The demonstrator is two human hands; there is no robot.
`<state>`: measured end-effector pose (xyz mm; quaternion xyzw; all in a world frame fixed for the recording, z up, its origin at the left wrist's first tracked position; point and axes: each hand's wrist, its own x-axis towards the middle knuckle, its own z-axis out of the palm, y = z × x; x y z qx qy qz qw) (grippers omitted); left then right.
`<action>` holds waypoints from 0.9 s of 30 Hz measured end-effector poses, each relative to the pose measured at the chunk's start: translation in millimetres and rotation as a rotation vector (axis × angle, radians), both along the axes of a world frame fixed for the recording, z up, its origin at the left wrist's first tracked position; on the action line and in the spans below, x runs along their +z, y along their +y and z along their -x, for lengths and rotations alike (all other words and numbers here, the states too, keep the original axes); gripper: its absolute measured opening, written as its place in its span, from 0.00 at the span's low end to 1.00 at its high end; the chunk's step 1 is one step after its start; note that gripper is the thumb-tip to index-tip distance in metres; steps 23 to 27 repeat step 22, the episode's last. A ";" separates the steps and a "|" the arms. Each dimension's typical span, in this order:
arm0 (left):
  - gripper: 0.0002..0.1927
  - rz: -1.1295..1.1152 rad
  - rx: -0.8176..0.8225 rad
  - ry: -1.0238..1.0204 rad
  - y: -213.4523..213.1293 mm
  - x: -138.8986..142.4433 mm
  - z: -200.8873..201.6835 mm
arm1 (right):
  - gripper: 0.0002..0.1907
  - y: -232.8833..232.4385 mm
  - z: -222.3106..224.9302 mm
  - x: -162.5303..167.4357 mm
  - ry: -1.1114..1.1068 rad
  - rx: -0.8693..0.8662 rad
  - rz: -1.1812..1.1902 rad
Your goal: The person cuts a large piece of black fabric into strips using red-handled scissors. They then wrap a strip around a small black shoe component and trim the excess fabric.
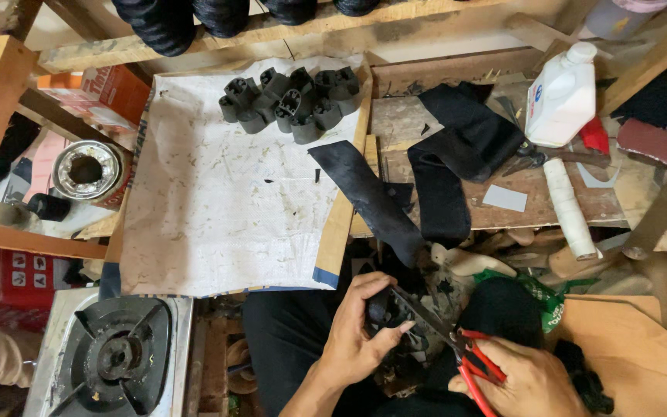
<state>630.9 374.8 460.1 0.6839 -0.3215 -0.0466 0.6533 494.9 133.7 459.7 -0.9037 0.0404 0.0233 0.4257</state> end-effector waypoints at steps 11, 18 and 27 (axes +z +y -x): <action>0.31 0.085 -0.020 0.010 -2.4 -2.6 -1.5 | 0.26 -1.8 2.9 -8.3 -0.022 0.010 0.044; 0.30 0.137 -0.039 0.125 -3.1 -5.6 4.4 | 0.15 -6.9 4.3 -16.2 0.607 -0.013 -0.067; 0.30 0.123 -0.046 0.067 -2.7 -10.6 3.7 | 0.31 5.4 -3.5 0.8 0.108 -0.039 0.162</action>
